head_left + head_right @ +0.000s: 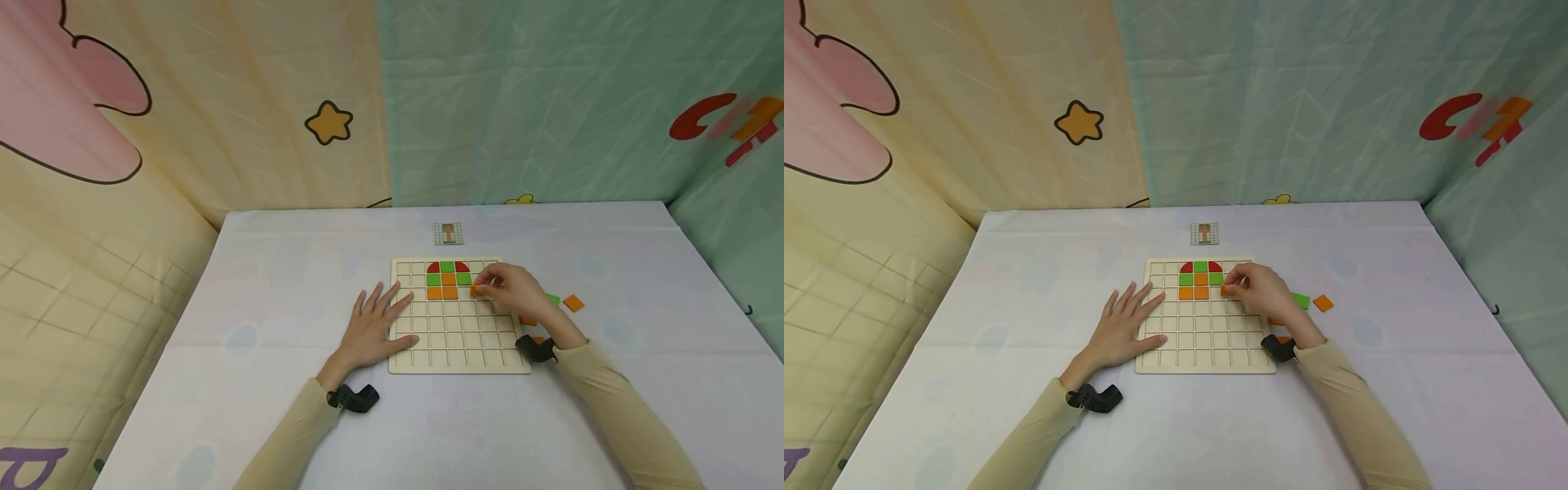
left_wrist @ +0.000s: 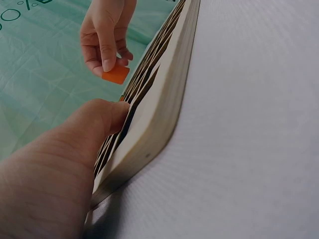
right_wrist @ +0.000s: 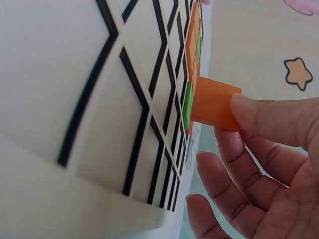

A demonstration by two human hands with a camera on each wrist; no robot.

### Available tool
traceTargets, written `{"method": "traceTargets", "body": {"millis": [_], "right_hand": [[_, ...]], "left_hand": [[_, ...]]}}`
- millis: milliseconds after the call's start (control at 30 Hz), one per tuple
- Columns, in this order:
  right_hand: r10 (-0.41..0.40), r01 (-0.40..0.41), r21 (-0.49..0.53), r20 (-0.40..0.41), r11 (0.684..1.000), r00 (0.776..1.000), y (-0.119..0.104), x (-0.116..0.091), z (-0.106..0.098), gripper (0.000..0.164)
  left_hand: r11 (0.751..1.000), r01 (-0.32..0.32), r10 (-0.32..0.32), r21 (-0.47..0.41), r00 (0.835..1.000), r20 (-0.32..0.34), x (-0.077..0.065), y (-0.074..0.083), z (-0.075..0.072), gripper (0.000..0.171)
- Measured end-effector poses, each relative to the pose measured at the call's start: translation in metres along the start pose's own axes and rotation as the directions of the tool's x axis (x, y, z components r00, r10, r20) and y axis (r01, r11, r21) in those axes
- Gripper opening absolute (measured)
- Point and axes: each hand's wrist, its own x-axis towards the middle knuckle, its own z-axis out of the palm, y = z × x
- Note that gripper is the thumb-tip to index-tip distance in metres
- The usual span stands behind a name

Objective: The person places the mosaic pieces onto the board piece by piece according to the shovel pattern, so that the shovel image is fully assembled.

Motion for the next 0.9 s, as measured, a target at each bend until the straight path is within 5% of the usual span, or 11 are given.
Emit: {"method": "traceTargets", "body": {"millis": [333, 900], "right_hand": [[-0.076, 0.076, -0.022, 0.014, 0.997, 0.997, -0.003, 0.007, 0.006, 0.005], [-0.028, 0.033, -0.070, 0.062, 0.997, 0.998, -0.005, 0.015, 0.012, 0.005]], "left_hand": [[1.000, 0.011, -0.011, -0.004, 1.000, 0.013, 0.000, -0.001, 0.001, 0.077], [1.000, -0.001, 0.001, -0.016, 1.000, 0.003, 0.000, -0.001, 0.001, 0.077]]}}
